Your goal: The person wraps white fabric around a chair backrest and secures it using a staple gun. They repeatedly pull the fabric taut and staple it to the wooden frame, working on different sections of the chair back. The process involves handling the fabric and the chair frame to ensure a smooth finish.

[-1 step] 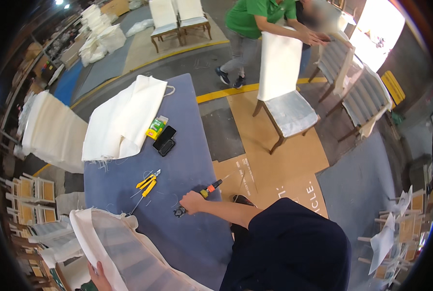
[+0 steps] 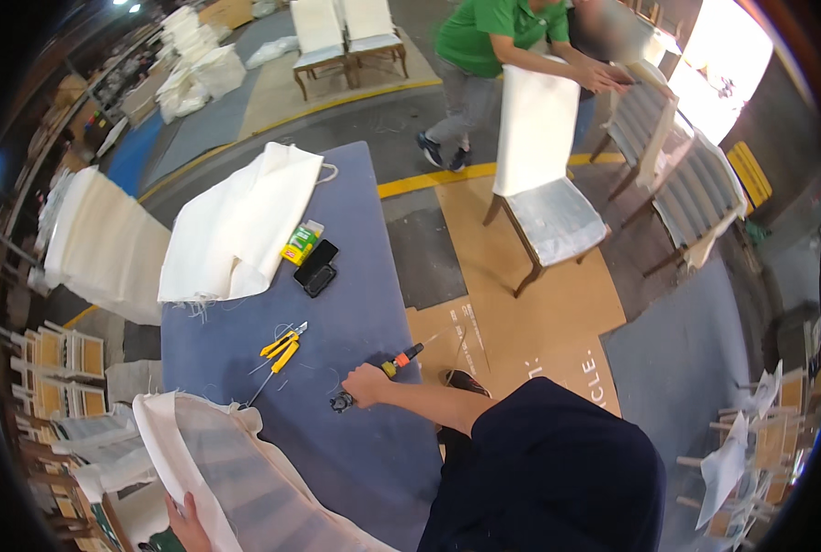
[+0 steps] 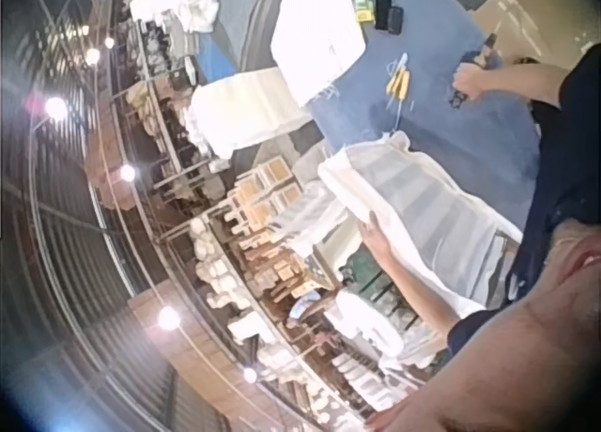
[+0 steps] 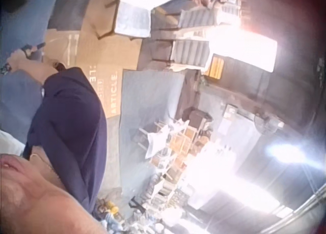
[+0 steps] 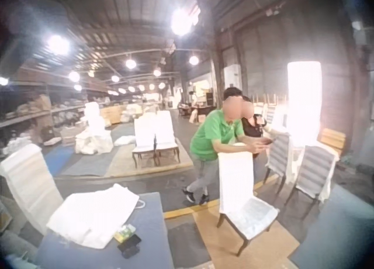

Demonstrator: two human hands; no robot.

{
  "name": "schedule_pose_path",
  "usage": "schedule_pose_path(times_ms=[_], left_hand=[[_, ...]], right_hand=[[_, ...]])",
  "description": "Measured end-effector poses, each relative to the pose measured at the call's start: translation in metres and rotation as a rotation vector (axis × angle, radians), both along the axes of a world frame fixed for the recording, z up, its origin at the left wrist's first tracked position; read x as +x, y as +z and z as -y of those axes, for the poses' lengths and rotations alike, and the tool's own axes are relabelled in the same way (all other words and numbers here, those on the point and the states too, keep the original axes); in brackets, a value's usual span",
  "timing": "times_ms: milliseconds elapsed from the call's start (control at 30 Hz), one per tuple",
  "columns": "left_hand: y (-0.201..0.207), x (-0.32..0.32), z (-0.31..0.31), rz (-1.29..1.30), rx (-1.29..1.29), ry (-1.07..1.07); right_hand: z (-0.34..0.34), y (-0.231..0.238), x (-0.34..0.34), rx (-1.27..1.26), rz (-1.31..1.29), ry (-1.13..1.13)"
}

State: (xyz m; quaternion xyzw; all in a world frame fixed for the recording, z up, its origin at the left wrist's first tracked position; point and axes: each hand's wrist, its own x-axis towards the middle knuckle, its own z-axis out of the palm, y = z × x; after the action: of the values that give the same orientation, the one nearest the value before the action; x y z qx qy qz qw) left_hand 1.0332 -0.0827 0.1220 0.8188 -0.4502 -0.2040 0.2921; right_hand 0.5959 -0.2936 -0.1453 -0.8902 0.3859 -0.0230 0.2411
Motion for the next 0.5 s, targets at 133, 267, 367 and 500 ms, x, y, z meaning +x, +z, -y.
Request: schedule_pose_path(times_ms=[133, 267, 367, 500], left_hand=[[-0.005, -0.011, 0.016, 0.566, 0.198, -0.013], [-0.017, -0.033, 0.031, 0.813, 0.275, 0.14], [-0.011, -0.043, 0.03, 0.844, 0.261, 0.168], [0.007, -0.087, 0.034, 1.066, 0.384, 0.219]], right_hand=[[0.014, -0.016, -0.005, 0.065, -0.026, -0.043], [0.011, 0.013, -0.002, 0.195, 0.033, 0.031], [-0.018, -0.029, 0.015, 0.143, 0.221, 0.063], [-0.019, -0.021, -0.005, 0.387, 0.254, 0.214]])
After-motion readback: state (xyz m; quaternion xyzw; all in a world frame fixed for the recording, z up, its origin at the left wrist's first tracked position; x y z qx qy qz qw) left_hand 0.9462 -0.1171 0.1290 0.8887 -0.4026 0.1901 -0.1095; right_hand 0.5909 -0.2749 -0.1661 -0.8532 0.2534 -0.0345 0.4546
